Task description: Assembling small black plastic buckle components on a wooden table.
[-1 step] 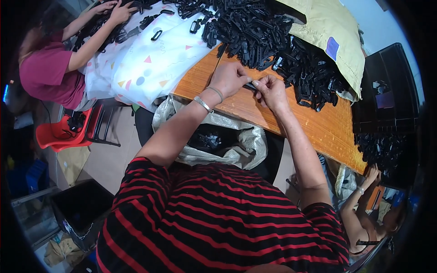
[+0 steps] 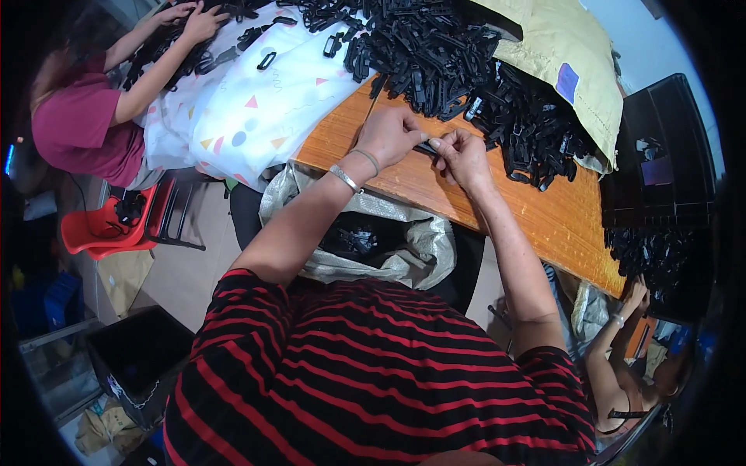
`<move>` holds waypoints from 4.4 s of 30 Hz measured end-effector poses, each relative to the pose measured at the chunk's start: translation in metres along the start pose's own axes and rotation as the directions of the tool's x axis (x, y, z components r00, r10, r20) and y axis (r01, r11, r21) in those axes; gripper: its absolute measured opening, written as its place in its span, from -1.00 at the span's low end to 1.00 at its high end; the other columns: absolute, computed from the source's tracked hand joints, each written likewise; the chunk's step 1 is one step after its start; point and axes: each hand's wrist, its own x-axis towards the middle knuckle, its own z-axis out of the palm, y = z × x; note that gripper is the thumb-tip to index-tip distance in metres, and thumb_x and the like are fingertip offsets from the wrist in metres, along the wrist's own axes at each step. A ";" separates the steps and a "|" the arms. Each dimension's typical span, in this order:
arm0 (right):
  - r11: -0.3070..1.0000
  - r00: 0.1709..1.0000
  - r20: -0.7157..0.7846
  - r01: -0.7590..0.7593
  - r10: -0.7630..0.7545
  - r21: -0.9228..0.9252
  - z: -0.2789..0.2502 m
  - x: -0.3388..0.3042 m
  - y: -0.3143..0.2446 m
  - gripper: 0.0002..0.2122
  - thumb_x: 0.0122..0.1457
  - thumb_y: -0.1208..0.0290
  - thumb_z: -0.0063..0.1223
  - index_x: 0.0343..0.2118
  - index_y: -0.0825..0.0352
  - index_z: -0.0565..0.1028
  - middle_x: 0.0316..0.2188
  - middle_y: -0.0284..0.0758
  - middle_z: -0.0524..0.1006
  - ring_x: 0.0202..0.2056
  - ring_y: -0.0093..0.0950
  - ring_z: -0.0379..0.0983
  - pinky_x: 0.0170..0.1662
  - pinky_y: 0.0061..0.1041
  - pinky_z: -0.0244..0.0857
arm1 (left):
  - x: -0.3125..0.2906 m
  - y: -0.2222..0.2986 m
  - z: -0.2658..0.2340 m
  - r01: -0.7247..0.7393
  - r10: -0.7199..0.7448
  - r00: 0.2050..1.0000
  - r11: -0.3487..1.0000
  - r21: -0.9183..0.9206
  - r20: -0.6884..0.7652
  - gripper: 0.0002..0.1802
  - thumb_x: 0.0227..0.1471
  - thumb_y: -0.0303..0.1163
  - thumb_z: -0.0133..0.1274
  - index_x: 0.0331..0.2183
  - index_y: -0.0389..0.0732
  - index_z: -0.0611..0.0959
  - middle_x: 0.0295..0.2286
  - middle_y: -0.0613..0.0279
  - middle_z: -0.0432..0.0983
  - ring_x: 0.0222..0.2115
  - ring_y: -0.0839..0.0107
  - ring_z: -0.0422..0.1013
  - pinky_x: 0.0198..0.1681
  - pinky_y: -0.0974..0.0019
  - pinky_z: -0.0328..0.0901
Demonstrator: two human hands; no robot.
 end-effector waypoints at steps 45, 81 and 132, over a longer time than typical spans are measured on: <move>0.543 0.638 -0.111 0.537 -0.762 -0.646 -0.011 -0.028 -0.039 -0.80 -0.05 0.55 0.16 -0.31 0.31 0.50 -0.39 -0.22 0.47 -0.46 -0.24 0.47 -0.45 -0.38 0.36 | 0.015 0.023 -0.030 -0.583 0.601 0.796 0.731 0.355 0.070 -0.90 -0.14 -0.49 0.11 -0.44 -0.21 0.58 -0.45 0.21 0.44 -0.36 0.25 0.38 -0.32 0.29 0.32; 0.997 0.997 -0.018 -0.070 0.069 -0.033 -0.018 -0.019 0.008 -0.79 0.10 0.44 0.15 -0.55 0.36 0.36 -0.77 -0.37 0.39 -0.81 -0.65 0.22 -0.78 -0.64 0.06 | 0.000 0.013 0.015 0.025 -0.035 0.995 0.994 0.106 0.094 -0.80 -0.13 -0.31 0.18 -0.56 -0.23 0.56 -0.58 0.16 0.51 -0.53 0.33 0.45 -0.41 0.31 0.32; 0.798 0.882 -0.098 0.362 -0.460 -0.482 -0.031 -0.031 -0.007 -0.79 0.07 0.52 0.07 -0.21 0.40 0.47 -0.34 -0.17 0.48 -0.32 -0.31 0.45 -0.20 -0.46 0.31 | -0.018 -0.015 -0.014 -0.324 0.313 0.938 0.945 -0.051 -0.148 -0.83 -0.07 -0.59 0.10 -0.34 -0.29 0.51 -0.44 0.24 0.45 -0.48 0.46 0.45 -0.45 0.45 0.33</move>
